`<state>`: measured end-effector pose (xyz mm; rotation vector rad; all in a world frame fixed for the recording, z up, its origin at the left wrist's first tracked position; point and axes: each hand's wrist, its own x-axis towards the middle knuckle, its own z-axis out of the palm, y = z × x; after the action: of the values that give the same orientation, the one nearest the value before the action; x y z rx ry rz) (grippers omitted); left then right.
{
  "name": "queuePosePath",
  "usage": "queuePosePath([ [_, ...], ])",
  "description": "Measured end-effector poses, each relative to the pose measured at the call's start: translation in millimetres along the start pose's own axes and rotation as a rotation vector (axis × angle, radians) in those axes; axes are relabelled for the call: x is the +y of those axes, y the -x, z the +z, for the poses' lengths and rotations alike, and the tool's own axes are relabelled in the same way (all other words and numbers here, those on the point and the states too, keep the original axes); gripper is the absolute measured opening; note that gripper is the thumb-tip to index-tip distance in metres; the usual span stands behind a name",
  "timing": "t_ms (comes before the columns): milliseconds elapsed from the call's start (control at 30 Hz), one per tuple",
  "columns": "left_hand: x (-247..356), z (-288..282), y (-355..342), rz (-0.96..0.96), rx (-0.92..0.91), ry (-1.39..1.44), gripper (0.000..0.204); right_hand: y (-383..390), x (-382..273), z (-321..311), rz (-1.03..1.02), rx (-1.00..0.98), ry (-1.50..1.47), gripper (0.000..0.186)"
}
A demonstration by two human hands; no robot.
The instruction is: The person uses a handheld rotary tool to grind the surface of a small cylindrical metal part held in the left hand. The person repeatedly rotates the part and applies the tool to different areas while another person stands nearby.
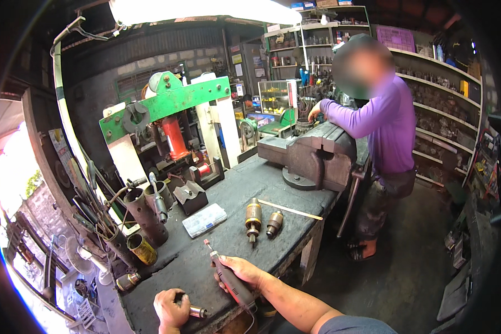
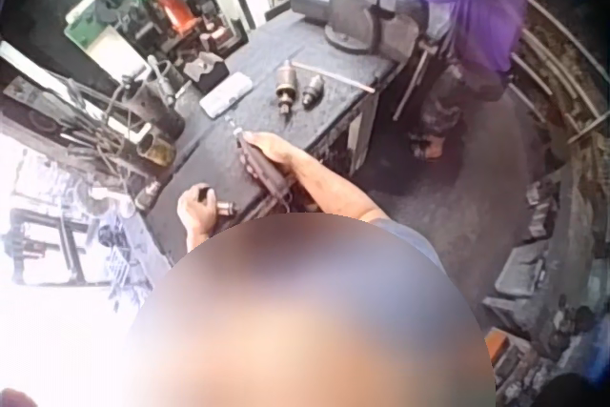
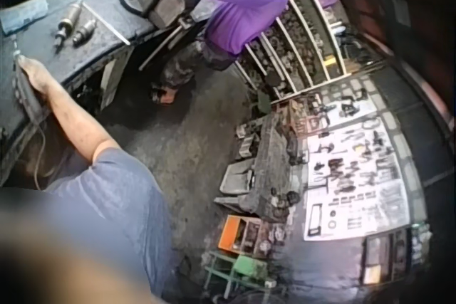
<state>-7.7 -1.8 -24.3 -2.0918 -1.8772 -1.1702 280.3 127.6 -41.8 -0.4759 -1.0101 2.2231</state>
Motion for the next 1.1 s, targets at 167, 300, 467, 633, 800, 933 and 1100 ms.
queuePosePath([
  [167, 0.5, 1.3, -2.3, -0.006, 0.014, 0.02, 0.013, 2.6, -2.9, 1.6, -0.023, 0.061, -0.03, 0.062],
  [300, 0.1, -1.1, -2.2, -0.013, -0.016, 0.036, 0.013, -0.7, -2.6, -2.0, 0.016, 0.063, -0.063, 0.062],
  [467, 0.4, -2.0, -2.5, -0.018, -0.017, 0.041, 0.014, -4.7, -0.5, -10.1, 0.039, 0.049, -0.196, 0.055],
  [633, -2.0, 1.7, -1.1, -0.031, 0.017, 0.033, 0.014, -1.0, 5.4, -18.3, -0.013, -0.051, -0.251, 0.049],
  [800, -2.3, 2.4, -1.1, -0.035, 0.01, 0.034, 0.014, -4.6, 7.5, -20.9, 0.005, -0.004, -0.223, 0.046],
  [933, 1.5, 0.1, -1.0, -0.046, 0.009, 0.021, 0.014, -2.5, 5.5, -18.3, -0.041, 0.011, -0.186, 0.046],
  [1100, 4.1, -1.0, -2.2, -0.061, -0.001, 0.036, 0.013, 4.7, 3.5, -11.4, -0.093, -0.025, -0.121, 0.048],
])
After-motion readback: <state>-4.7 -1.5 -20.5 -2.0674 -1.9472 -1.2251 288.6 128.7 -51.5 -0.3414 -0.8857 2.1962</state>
